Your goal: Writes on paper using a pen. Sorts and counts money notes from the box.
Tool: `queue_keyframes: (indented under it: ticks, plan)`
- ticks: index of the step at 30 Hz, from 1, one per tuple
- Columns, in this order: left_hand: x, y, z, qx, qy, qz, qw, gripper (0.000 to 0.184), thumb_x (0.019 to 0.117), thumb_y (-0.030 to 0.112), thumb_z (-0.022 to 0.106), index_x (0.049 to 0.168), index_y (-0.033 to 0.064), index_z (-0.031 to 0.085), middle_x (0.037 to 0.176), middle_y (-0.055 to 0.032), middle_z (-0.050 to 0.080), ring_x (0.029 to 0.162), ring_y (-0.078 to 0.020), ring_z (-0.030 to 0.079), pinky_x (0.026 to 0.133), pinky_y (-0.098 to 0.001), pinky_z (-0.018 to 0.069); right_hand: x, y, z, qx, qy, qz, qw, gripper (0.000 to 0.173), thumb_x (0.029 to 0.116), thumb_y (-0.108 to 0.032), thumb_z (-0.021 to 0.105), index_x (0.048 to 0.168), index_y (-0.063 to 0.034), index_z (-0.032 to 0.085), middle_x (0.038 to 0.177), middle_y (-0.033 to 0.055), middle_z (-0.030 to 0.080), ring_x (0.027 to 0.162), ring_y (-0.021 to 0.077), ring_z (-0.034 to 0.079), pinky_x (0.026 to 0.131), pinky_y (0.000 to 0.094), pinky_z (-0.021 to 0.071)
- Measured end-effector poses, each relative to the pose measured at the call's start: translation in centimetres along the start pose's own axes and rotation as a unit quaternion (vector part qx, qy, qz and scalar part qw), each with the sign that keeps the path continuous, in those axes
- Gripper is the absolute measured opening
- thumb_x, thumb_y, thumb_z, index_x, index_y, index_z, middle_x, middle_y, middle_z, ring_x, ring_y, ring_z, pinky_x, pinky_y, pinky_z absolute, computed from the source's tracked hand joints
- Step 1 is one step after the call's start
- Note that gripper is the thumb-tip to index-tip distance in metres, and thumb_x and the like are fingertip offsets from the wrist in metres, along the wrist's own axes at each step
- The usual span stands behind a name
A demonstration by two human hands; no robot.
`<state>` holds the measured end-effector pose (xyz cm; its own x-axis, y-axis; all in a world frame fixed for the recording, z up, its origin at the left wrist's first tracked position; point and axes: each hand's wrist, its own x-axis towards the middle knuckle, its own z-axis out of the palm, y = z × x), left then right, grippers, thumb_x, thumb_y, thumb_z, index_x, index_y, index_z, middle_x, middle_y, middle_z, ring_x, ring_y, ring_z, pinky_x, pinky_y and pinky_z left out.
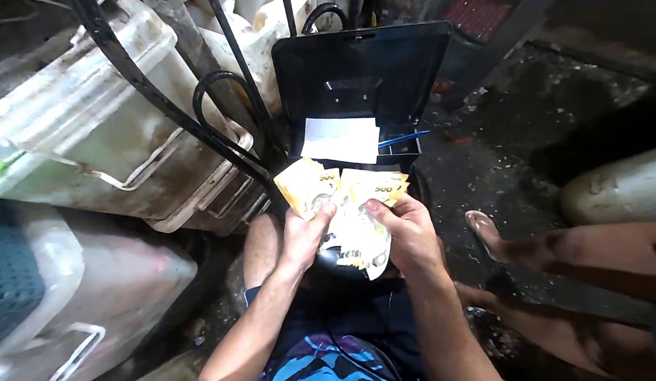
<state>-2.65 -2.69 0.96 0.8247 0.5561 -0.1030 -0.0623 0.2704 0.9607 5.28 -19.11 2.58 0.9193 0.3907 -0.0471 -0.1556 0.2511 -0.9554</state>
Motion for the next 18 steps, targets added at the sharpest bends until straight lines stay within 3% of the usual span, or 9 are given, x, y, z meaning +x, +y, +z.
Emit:
queue_keyframes:
  ticks: [2,6,9,11,14,16,18]
  plan:
    - [0.0,-0.1,0.4,0.035,0.002,0.019,0.999,0.034,0.0857,0.005,0.079,0.116,0.0014,0.064,0.095,-0.0107,0.073,0.085,-0.019,0.072,0.077,-0.0357,0.0628,-0.2,-0.1,0.3,-0.028,-0.023,0.002,0.999,0.021,0.0938,-0.004,0.072,0.114,0.0014,0.071,0.098,0.0184,0.074,0.085,0.0261,0.073,0.079,0.0444,0.0641]
    - [0.0,-1.0,0.8,0.046,-0.01,0.055,0.997,0.032,0.0785,-0.005,0.076,0.108,0.0,0.066,0.091,-0.0117,0.073,0.082,-0.02,0.072,0.075,-0.0373,0.0628,-0.2,0.3,0.9,-0.056,-0.039,-0.004,0.998,0.018,0.0927,-0.004,0.073,0.109,0.0009,0.074,0.097,0.017,0.075,0.084,0.0257,0.073,0.079,0.0434,0.0641]
    - [0.0,-1.4,0.9,0.017,-0.029,0.059,0.998,0.033,0.08,-0.005,0.077,0.111,-0.0011,0.067,0.095,-0.0136,0.073,0.086,-0.022,0.072,0.079,-0.0393,0.0629,0.0,0.8,0.9,-0.034,-0.012,0.0,0.999,0.018,0.0929,-0.002,0.072,0.11,0.0012,0.073,0.099,0.0166,0.075,0.087,0.0245,0.073,0.081,0.0427,0.0634]
    - [-0.2,-1.0,0.6,-0.027,-0.045,0.021,0.998,0.036,0.088,0.004,0.077,0.12,-0.0023,0.062,0.102,-0.0174,0.072,0.091,-0.0258,0.073,0.082,-0.0427,0.0631,0.3,1.0,0.5,0.007,0.022,0.007,1.0,0.019,0.0943,-0.003,0.071,0.113,0.0009,0.07,0.099,0.0164,0.073,0.085,0.0234,0.072,0.079,0.0424,0.063]
    - [-0.2,-0.4,0.1,-0.06,-0.048,-0.007,0.997,0.031,0.0971,0.011,0.064,0.125,-0.0016,0.064,0.108,-0.0193,0.072,0.094,-0.0267,0.072,0.084,-0.043,0.0616,0.6,0.4,-0.3,0.035,0.039,0.021,0.998,0.025,0.0968,-0.006,0.068,0.121,-0.0016,0.066,0.101,0.0153,0.073,0.086,0.0222,0.072,0.079,0.0423,0.0635]
    - [-0.1,-0.2,0.1,-0.02,-0.025,0.008,0.999,0.025,0.0959,0.009,0.068,0.118,-0.0015,0.066,0.099,-0.016,0.073,0.086,-0.0234,0.072,0.077,-0.0392,0.0625,0.2,-0.1,-0.3,0.019,0.018,0.023,0.999,0.024,0.0957,-0.005,0.069,0.12,-0.0003,0.067,0.099,0.0168,0.073,0.083,0.0234,0.073,0.077,0.043,0.0643]
    - [0.0,-0.6,0.4,0.025,-0.013,0.024,0.999,0.028,0.0882,0.005,0.076,0.114,0.0009,0.065,0.093,-0.0112,0.073,0.082,-0.0196,0.072,0.074,-0.0361,0.0626,-0.2,-0.1,0.2,-0.005,-0.018,0.018,1.0,0.021,0.0935,-0.004,0.071,0.114,0.002,0.069,0.095,0.0182,0.073,0.081,0.0248,0.073,0.076,0.0438,0.064]
